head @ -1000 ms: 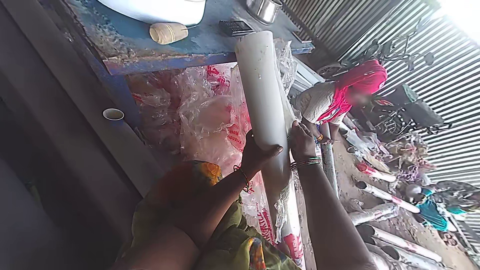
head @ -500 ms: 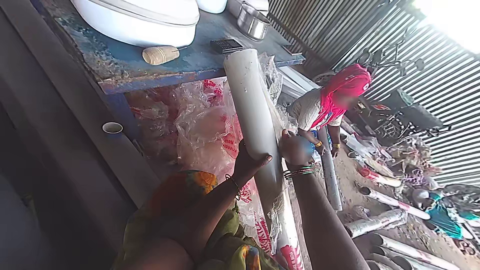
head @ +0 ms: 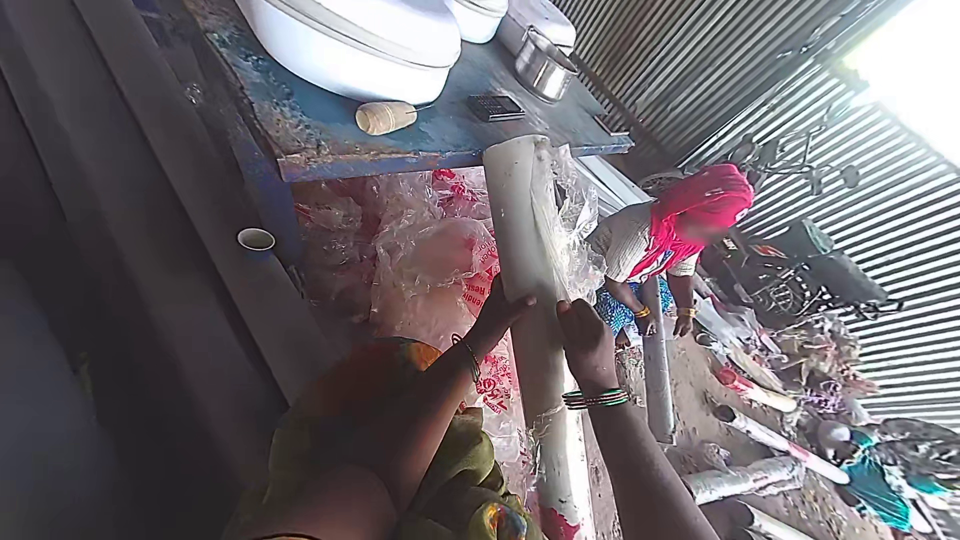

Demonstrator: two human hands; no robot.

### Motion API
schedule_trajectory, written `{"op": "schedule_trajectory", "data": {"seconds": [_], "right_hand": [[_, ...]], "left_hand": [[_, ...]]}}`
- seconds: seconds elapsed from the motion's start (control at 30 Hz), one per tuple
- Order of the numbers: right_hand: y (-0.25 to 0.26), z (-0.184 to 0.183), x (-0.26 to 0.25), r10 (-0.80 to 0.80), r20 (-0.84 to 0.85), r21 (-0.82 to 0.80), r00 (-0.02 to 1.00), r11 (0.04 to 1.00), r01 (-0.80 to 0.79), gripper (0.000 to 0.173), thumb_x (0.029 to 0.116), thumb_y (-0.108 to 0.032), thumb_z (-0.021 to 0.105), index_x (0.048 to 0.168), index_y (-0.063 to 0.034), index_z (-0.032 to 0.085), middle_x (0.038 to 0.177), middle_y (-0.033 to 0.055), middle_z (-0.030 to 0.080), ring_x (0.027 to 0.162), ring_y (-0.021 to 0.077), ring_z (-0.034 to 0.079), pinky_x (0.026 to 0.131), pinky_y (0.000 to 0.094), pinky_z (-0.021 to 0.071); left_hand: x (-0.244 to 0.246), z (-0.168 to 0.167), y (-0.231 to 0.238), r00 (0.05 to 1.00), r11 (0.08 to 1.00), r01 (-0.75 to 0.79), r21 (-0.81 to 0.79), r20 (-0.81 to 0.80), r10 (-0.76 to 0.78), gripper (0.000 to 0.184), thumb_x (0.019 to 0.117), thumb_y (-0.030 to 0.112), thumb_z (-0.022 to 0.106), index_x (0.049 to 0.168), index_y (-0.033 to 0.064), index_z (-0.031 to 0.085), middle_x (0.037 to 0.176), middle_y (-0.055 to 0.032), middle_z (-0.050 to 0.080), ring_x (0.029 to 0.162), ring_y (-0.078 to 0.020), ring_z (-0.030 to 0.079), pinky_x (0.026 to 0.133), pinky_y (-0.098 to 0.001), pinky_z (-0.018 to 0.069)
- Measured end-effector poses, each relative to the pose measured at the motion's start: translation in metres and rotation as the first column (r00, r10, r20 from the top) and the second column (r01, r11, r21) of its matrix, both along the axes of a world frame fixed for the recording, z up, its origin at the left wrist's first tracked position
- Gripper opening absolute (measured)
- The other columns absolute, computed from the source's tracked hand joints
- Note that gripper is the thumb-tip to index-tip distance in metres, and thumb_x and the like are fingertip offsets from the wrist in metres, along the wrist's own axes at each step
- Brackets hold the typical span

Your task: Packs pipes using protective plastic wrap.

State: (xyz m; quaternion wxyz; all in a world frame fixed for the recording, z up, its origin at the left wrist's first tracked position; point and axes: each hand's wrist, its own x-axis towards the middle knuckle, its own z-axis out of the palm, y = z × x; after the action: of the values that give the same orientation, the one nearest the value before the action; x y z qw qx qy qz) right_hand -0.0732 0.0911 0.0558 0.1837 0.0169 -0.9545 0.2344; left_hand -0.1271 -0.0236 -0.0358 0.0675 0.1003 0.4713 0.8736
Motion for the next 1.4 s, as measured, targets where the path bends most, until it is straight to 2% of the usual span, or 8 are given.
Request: {"op": "schedule_trajectory", "data": {"seconds": [0.17,0.4,0.53,0.6,0.87,1.0,1.13,1.4], "right_hand": [[-0.003,0.007,0.002,0.023,0.101,0.110,0.995,0.993,-0.035,0.033,0.1041,-0.023,0.055,0.081,0.0000,0.056,0.063,0.0017,0.046,0.059,0.0118,0.047,0.060,0.0350,0.0398],[0.002,0.068,-0.014,-0.108,0.469,0.168,0.877,0.985,0.031,0.040,0.1102,-0.032,0.044,0.118,0.0035,0.061,0.085,0.0135,0.062,0.061,0.0164,0.056,0.063,0.0366,0.0500],[-0.006,0.096,-0.028,-0.172,0.226,0.416,0.959,0.907,0.065,0.059,0.1085,-0.047,0.043,0.103,0.0060,0.070,0.091,0.0291,0.067,0.084,0.0469,0.064,0.076,0.0687,0.0448],[-0.021,0.118,-0.034,-0.158,0.073,0.465,0.985,0.879,0.106,0.060,0.1074,-0.048,0.045,0.111,0.0086,0.065,0.103,0.0353,0.065,0.097,0.0561,0.063,0.078,0.0758,0.0433],[-0.105,0.131,-0.086,-0.051,0.072,0.597,0.996,0.802,-0.002,0.082,0.0914,-0.064,0.064,0.141,0.0013,0.052,0.132,0.0300,0.059,0.120,0.0494,0.058,0.089,0.0680,0.0455],[-0.116,0.113,-0.106,-0.239,0.119,0.700,0.964,0.708,0.089,0.081,0.0962,-0.063,0.057,0.135,0.0070,0.047,0.120,0.0336,0.062,0.113,0.0513,0.062,0.085,0.0660,0.0475],[-0.090,0.102,-0.118,-0.148,0.093,0.670,0.985,0.741,0.049,0.059,0.1086,-0.051,0.039,0.115,0.0028,0.064,0.106,0.0304,0.069,0.105,0.0506,0.066,0.081,0.0671,0.0470],[-0.052,0.085,-0.141,0.003,0.014,0.168,1.000,0.986,-0.005,0.052,0.1117,-0.035,0.037,0.105,0.0079,0.067,0.092,0.0240,0.066,0.089,0.0350,0.064,0.084,0.0560,0.0462]], "left_hand": [[-0.017,0.015,-0.006,0.998,0.998,-0.057,0.025,0.043,0.056,0.086,0.0929,0.032,0.071,0.160,0.0126,0.021,0.143,-0.0191,0.054,0.121,-0.0249,0.059,0.100,-0.0443,0.0504],[-0.019,0.020,-0.006,0.996,0.999,-0.031,0.033,0.087,0.028,0.079,0.0929,0.027,0.075,0.155,0.0094,0.029,0.133,-0.0199,0.060,0.115,-0.0257,0.063,0.098,-0.0442,0.0523],[-0.020,0.021,-0.006,0.995,0.999,-0.036,0.037,0.099,0.032,0.082,0.0909,0.024,0.076,0.155,0.0080,0.028,0.132,-0.0212,0.060,0.112,-0.0262,0.063,0.095,-0.0444,0.0530],[-0.020,0.021,-0.006,0.996,0.999,-0.036,0.028,0.086,0.033,0.082,0.0908,0.026,0.077,0.155,0.0082,0.028,0.131,-0.0202,0.060,0.111,-0.0249,0.064,0.095,-0.0435,0.0533],[-0.020,0.018,-0.004,0.996,0.998,-0.068,0.007,0.055,0.068,0.085,0.0887,0.031,0.078,0.154,0.0077,0.029,0.130,-0.0189,0.062,0.112,-0.0231,0.064,0.096,-0.0426,0.0536],[-0.020,0.019,-0.005,0.995,0.997,-0.066,-0.029,0.066,0.068,0.084,0.0891,0.032,0.078,0.154,0.0074,0.030,0.130,-0.0201,0.061,0.113,-0.0252,0.064,0.096,-0.0442,0.0528],[-0.021,0.019,-0.003,0.993,0.994,-0.098,-0.051,0.065,0.102,0.083,0.0888,0.032,0.079,0.152,0.0064,0.032,0.127,-0.0203,0.063,0.112,-0.0254,0.064,0.096,-0.0450,0.0528],[-0.025,0.018,-0.002,0.991,0.994,-0.107,-0.030,0.080,0.109,0.083,0.0879,0.028,0.080,0.152,0.0052,0.032,0.128,-0.0212,0.061,0.113,-0.0260,0.063,0.097,-0.0448,0.0525]]}}
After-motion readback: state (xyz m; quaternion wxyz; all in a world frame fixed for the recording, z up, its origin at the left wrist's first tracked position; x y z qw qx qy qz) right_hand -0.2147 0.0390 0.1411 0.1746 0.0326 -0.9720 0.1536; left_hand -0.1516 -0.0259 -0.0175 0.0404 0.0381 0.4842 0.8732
